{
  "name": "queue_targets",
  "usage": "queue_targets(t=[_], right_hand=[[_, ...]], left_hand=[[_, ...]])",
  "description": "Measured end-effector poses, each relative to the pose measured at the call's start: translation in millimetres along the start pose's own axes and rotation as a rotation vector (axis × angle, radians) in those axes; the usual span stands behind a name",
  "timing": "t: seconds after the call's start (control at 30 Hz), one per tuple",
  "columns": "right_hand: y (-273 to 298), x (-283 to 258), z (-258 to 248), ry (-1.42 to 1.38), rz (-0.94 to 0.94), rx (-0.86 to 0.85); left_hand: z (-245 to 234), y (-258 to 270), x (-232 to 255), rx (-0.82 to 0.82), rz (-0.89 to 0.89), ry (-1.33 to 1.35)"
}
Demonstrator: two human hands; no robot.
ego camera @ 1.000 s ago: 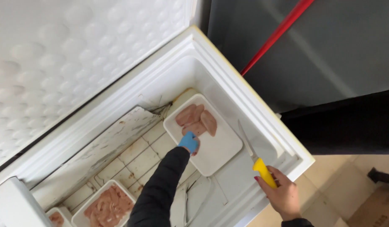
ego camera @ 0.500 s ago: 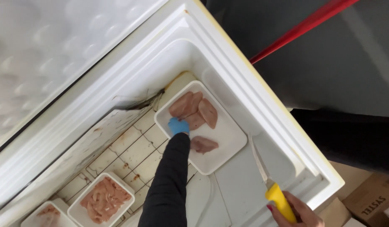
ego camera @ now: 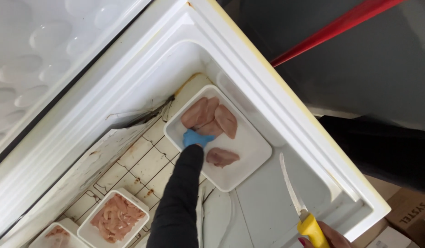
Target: Slicing raw chicken breasts into thin strips on a cutting board in a commercial kitchen.
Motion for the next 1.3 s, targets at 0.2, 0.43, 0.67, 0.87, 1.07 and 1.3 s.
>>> queue_targets(t=[0.2,0.43,0.67,0.87,1.07,1.3], right_hand=[[17.4,-65.1,-24.4,0.028,-0.084,0.149],[81.4,-192.0,-69.1,-0.003,-0.458,0.567],[91.0,-202.4,-71.1,-0.169,-0.459,0.508],[97.9,-209.3,-73.0,-0.341,-0.413,0.406],[152.6,-163.8,-81.4,-0.538,-0.404,0.358],[274.8,-14.5,-112.7,-0.661,-0.377,0.478]], left_hand=[[-10.5,-29.4,-18.7,0.044,0.040,0.155],[-34.7,-17.5,-28.4,0.120,0.073,0.329],[-49.3,32.4,-25.6,0.067,0.109,0.581],[-28.7,112.3,51.1,-0.259,0.219,0.915],[44.1,261.7,171.3,-0.614,0.464,0.941],[194.8,419.0,178.3,-0.625,0.452,0.640]])
Point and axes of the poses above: each hand's wrist, its own y-axis away from the middle knuckle, its own z-axis out of the palm, x = y × z, the point moved 9 cm from there along -y, towards the middle knuckle, and after that the axes turned 1 degree about x, right-handed, at the moved point
